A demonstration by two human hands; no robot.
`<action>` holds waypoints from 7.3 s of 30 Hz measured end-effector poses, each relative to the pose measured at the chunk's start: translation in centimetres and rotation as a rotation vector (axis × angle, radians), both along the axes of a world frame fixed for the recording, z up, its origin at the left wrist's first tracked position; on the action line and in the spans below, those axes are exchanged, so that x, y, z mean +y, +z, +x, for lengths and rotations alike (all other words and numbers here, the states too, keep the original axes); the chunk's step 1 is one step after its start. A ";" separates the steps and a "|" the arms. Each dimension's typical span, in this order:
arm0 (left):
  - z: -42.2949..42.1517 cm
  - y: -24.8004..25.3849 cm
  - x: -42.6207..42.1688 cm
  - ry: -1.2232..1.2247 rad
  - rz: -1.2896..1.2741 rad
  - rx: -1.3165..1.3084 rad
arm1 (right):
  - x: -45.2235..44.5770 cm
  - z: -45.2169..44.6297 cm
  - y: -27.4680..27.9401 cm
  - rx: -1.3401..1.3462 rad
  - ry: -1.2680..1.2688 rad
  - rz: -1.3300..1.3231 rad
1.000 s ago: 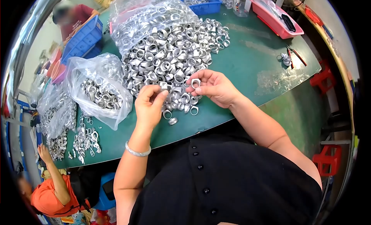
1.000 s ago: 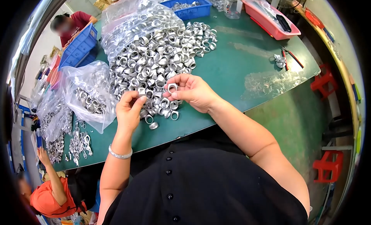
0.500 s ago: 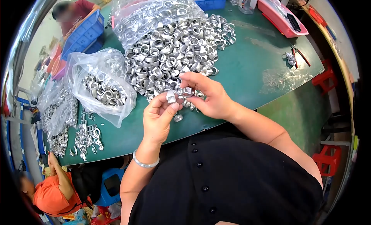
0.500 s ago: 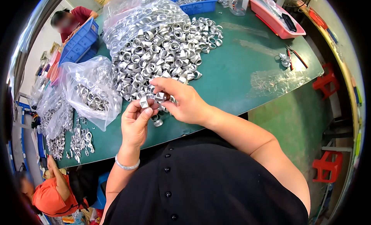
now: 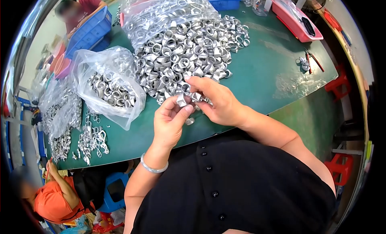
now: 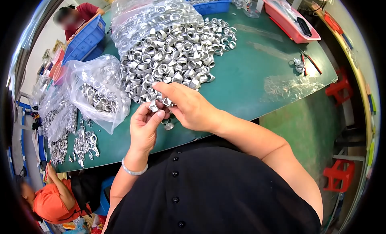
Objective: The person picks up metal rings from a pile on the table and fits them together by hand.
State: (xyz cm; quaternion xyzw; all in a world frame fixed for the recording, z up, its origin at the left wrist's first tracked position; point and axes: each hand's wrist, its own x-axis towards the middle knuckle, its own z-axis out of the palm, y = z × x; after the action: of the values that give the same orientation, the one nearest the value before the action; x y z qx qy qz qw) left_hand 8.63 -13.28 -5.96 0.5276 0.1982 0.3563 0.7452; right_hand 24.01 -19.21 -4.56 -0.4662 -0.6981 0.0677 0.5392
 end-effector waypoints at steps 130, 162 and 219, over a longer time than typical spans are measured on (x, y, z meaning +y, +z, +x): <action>1.5 1.7 -0.7 -0.067 -0.157 0.101 | 1.5 8.9 0.4 0.816 0.388 -0.548; 1.3 0.8 -0.9 -0.146 -0.124 -0.044 | -0.6 2.2 -2.2 0.112 0.188 -0.001; 2.8 0.2 -0.8 -0.120 -0.367 -0.061 | 0.3 3.7 -0.1 0.203 0.148 -0.030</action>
State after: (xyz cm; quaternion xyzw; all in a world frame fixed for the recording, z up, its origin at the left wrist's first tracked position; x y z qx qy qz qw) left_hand 11.38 -14.08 -5.79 0.3829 0.2053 0.2850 0.8544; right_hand 27.68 -18.93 -4.64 -0.4123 -0.6714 0.1644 0.5935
